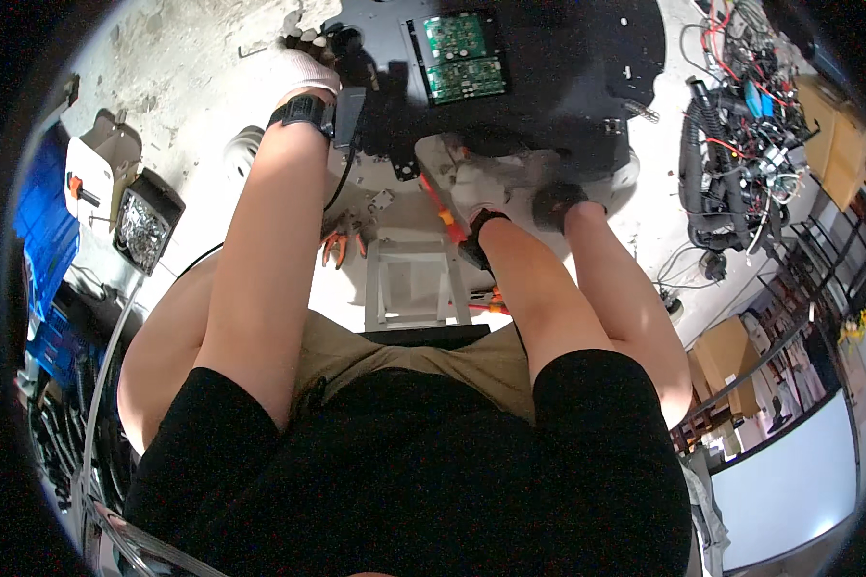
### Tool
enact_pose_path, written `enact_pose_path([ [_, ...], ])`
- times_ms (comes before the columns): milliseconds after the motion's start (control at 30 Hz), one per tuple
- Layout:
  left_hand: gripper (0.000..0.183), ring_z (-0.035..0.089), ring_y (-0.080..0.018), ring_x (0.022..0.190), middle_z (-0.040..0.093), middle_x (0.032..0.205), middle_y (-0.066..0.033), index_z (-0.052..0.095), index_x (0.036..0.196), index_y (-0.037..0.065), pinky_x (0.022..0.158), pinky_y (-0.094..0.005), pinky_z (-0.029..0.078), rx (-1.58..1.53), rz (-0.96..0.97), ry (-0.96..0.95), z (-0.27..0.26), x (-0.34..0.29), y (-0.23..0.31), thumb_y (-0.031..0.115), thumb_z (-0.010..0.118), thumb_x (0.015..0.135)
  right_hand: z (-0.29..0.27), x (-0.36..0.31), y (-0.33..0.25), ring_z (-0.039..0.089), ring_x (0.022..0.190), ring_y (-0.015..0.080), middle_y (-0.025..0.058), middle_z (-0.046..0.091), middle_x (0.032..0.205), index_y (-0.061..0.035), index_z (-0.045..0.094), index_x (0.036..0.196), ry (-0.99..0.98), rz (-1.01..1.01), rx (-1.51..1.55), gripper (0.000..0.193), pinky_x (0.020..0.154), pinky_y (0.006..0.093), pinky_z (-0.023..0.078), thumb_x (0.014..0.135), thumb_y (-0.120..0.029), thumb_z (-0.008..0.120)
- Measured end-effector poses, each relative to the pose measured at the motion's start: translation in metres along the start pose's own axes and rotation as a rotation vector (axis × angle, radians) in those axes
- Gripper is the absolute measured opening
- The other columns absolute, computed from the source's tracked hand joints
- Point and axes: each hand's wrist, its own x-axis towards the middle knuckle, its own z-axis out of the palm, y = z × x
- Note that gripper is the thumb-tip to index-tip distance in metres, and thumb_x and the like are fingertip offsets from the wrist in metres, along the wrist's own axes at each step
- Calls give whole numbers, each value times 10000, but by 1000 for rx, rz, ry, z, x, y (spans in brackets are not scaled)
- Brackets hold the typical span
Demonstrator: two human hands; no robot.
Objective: The recorder is disassembling electronic components and wires from a robot base plate using a screwdriver.
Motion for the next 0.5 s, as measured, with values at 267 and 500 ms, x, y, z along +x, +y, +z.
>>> enact_pose_path([
  [267,295,466,-88,670,554,875,45,547,1067,162,579,-270,346,-98,236,-42,10,54,60,412,430,962,29,-8,38,646,898,375,206,674,910,-74,686,952,-272,481,-107,355,742,436,518,849,-385,549],
  [500,216,393,-78,481,459,599,65,496,797,177,439,-219,279,-501,63,-502,17,16,226,311,435,955,34,2,26,649,895,378,207,675,903,-74,695,925,-317,449,-119,353,733,439,521,839,-387,554],
])
